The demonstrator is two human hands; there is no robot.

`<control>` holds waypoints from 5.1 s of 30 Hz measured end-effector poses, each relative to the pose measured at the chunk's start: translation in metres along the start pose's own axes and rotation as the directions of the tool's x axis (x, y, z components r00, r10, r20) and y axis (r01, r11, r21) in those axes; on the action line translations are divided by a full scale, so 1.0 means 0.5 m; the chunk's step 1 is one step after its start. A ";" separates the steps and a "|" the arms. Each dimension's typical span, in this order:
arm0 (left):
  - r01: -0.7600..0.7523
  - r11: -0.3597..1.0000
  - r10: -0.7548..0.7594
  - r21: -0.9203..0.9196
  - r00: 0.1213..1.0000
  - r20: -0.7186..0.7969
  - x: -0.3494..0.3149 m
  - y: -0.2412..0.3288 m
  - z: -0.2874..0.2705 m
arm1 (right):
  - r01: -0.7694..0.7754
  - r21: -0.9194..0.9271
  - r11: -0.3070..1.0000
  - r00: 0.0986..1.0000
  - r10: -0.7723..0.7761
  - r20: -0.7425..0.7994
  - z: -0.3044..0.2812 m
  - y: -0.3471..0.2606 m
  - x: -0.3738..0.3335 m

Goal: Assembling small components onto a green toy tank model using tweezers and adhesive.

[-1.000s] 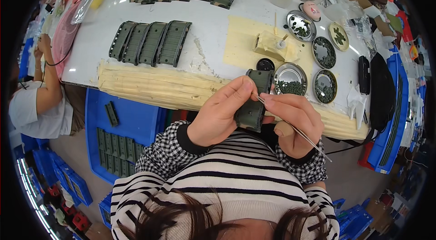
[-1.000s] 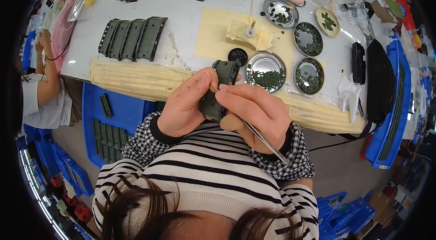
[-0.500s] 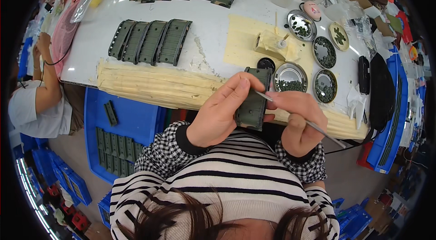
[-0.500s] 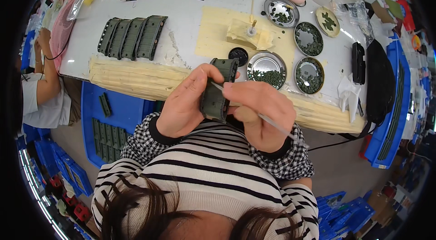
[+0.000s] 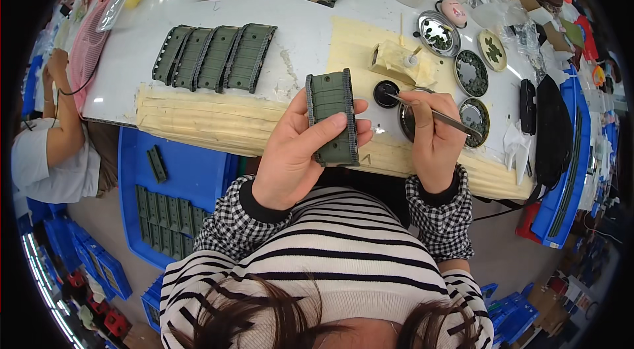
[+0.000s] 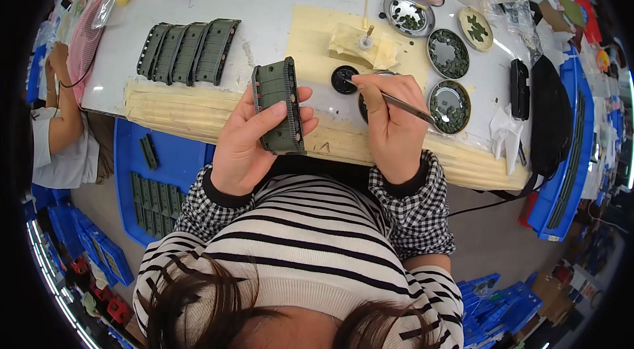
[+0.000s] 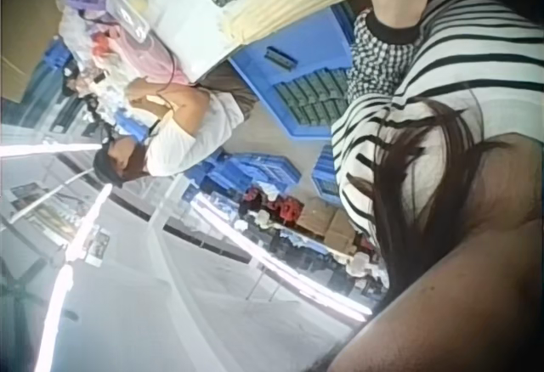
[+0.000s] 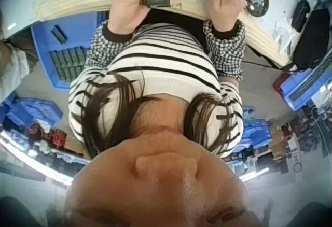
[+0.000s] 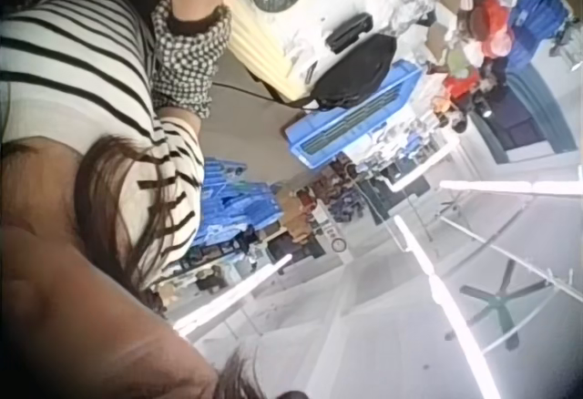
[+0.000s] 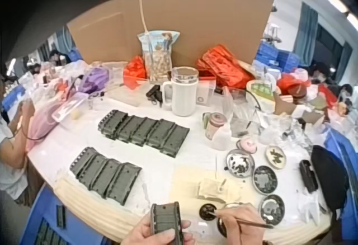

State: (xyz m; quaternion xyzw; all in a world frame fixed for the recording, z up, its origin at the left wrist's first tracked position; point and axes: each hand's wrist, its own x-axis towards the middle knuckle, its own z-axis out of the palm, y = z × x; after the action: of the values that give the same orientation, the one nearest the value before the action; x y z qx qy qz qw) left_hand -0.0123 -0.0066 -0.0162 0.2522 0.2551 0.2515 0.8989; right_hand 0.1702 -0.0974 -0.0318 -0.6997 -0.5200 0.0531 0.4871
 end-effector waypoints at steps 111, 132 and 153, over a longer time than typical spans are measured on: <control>0.074 0.921 -0.108 -0.383 0.992 -0.070 -0.002 -0.006 0.003 | 0.257 0.439 0.861 0.951 -0.306 0.043 -0.016 -0.051 -0.039; 0.064 0.914 -0.088 -0.401 0.995 -0.039 -0.007 -0.007 -0.001 | 0.294 0.426 0.856 0.914 -0.382 0.135 -0.029 -0.058 -0.038; 0.072 0.903 -0.026 -0.424 0.993 0.112 -0.011 -0.013 0.007 | 0.381 0.498 0.779 0.900 -0.435 -0.008 -0.020 -0.063 -0.055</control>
State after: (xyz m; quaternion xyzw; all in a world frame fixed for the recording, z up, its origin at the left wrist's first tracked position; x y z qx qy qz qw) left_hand -0.0123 -0.0158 -0.0156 0.0552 0.1534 0.2652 0.9503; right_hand 0.1423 -0.1256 -0.0149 -0.4206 -0.6541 0.1131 0.6184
